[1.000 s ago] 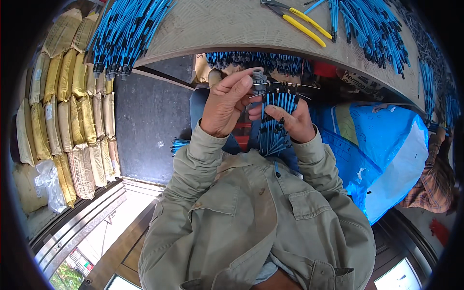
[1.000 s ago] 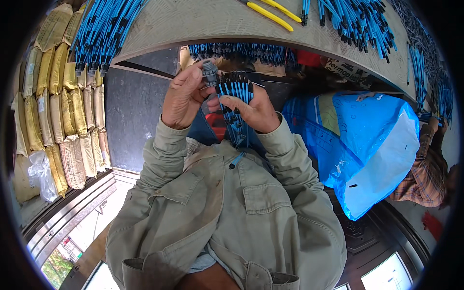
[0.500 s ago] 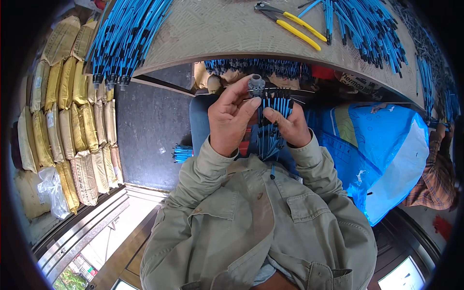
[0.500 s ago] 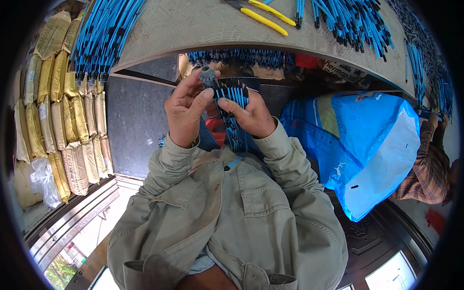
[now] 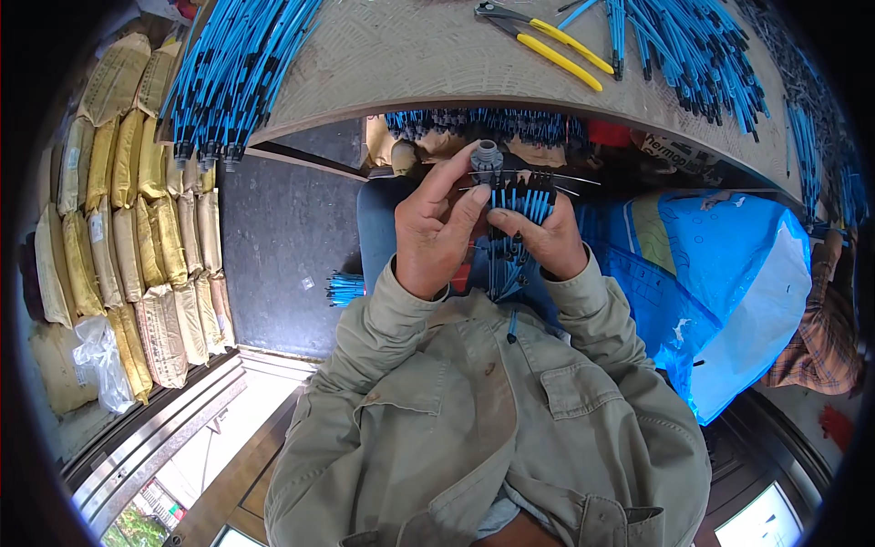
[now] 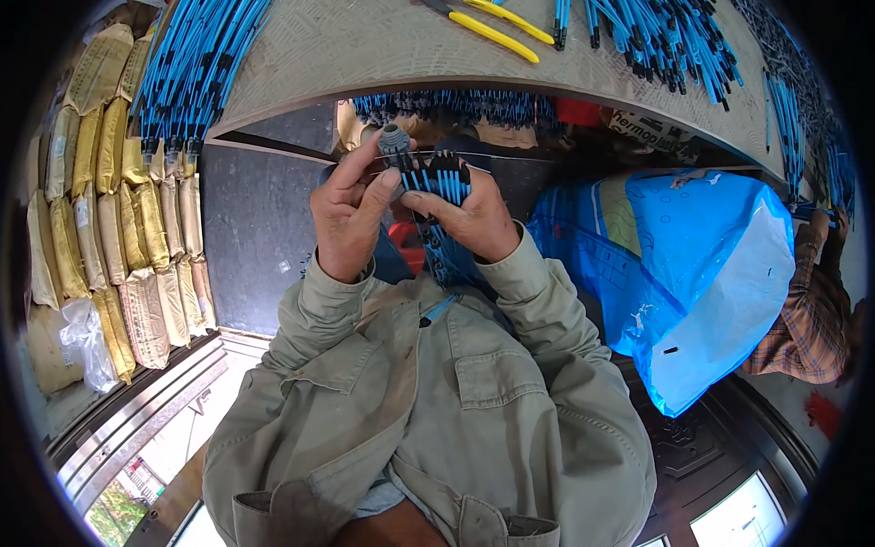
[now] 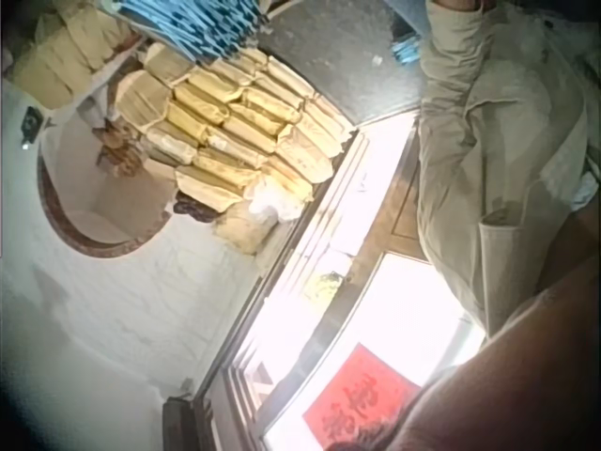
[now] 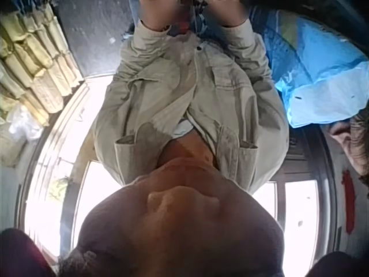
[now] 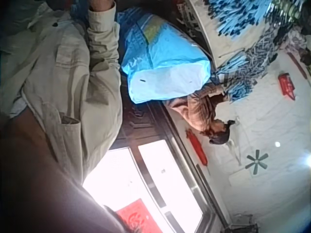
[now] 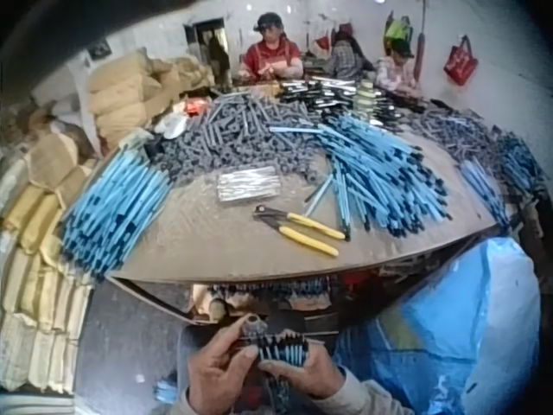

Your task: Assembling electrical connectors by inserting wires into plastic housings and using a hand tool.

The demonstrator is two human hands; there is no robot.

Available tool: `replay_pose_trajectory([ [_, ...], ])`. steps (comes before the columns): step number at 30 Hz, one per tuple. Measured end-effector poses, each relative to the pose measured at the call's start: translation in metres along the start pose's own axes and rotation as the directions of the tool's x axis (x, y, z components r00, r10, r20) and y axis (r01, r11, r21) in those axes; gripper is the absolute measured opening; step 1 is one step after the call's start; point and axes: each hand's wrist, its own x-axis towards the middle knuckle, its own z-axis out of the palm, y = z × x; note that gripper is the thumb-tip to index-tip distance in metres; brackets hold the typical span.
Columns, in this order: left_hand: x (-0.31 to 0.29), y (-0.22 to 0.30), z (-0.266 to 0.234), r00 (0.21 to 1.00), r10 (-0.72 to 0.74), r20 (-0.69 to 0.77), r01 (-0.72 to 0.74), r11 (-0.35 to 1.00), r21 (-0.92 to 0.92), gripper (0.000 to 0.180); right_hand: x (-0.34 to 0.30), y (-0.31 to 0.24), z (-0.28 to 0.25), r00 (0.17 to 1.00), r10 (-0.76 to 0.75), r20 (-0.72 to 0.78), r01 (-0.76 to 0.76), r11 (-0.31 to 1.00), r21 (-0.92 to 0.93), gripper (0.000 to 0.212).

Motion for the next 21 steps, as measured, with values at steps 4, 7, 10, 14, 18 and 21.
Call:
replay_pose_trajectory([
  [4, -0.002, -0.002, -0.001, 1.000, -0.003, -0.005, 0.003, 1.000, 0.002, 0.040, -0.001, -0.001, -0.001, 1.000, -0.029, 0.001, 0.029, 1.000, -0.002, 0.020],
  [7, -0.004, -0.002, 0.000, 0.999, -0.039, -0.026, 0.035, 0.992, -0.124, 0.043, -0.003, -0.002, -0.001, 0.999, -0.048, 0.009, 0.048, 0.999, -0.022, 0.021],
  [10, -0.004, -0.006, 0.006, 0.997, 0.016, -0.073, -0.025, 0.991, -0.131, 0.042, -0.004, 0.000, -0.001, 0.999, -0.049, 0.019, 0.050, 0.997, -0.053, 0.022],
  [14, -0.002, -0.008, 0.011, 0.981, 0.136, -0.139, -0.142, 0.989, -0.030, 0.040, -0.004, -0.002, 0.003, 0.998, -0.061, 0.033, 0.062, 0.998, -0.032, 0.024],
  [18, -0.002, -0.010, 0.011, 0.971, 0.177, -0.163, -0.177, 0.984, 0.010, 0.035, -0.005, -0.003, 0.002, 0.993, -0.090, 0.071, 0.093, 0.995, -0.041, 0.027],
  [21, -0.002, -0.009, 0.012, 0.975, 0.128, -0.182, -0.137, 0.990, -0.036, 0.032, -0.004, 0.001, 0.001, 0.995, -0.066, 0.080, 0.062, 0.997, 0.045, 0.030],
])
